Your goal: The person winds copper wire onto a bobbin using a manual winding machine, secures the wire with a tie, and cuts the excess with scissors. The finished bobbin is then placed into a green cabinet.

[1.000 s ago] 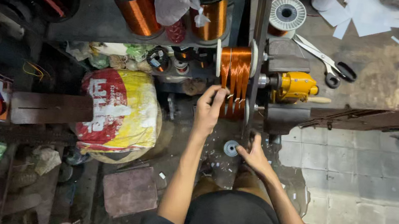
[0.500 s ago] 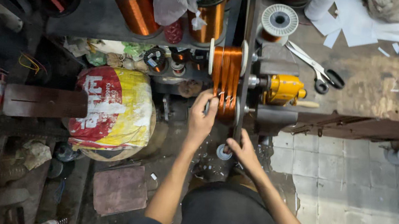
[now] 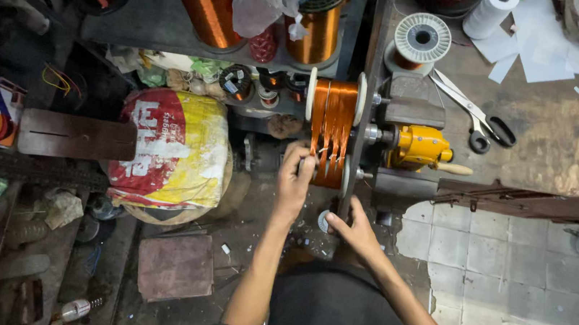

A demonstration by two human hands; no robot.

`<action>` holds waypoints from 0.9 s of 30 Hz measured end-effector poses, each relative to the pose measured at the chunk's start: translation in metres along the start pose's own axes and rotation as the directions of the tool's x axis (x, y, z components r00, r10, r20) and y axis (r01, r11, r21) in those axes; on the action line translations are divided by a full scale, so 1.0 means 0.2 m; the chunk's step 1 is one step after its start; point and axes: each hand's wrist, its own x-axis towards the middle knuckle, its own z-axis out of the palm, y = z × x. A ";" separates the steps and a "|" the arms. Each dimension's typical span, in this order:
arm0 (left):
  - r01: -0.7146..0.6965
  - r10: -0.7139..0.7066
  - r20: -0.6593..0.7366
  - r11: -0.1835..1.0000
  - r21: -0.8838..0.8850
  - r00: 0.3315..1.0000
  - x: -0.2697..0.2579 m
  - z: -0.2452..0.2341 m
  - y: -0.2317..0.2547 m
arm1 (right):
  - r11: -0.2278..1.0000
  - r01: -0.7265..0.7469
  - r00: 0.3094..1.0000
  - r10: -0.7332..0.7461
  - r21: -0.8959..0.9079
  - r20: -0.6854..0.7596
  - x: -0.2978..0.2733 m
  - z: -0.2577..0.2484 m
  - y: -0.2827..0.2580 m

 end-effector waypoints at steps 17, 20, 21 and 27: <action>0.159 -0.154 0.052 0.853 -0.497 0.987 0.04 -0.06 -0.18 | 0.689 0.215 0.962 -0.271 -0.692 0.030 -0.19 -0.04 -0.36; 0.144 -0.124 0.073 0.879 -0.454 0.989 0.03 -0.07 -0.25 | 0.544 0.225 0.894 -0.446 -0.808 -0.052 -0.29 0.00 -0.66; 0.142 -0.112 0.092 0.873 -0.467 0.989 0.02 -0.08 -0.27 | 0.573 0.234 0.859 -0.500 -0.785 -0.109 -0.29 0.03 -0.74; 0.187 -0.116 0.159 0.802 -0.568 0.980 0.07 -0.09 -0.30 | 0.246 0.471 0.597 -0.795 -0.847 0.102 -0.01 0.26 -0.98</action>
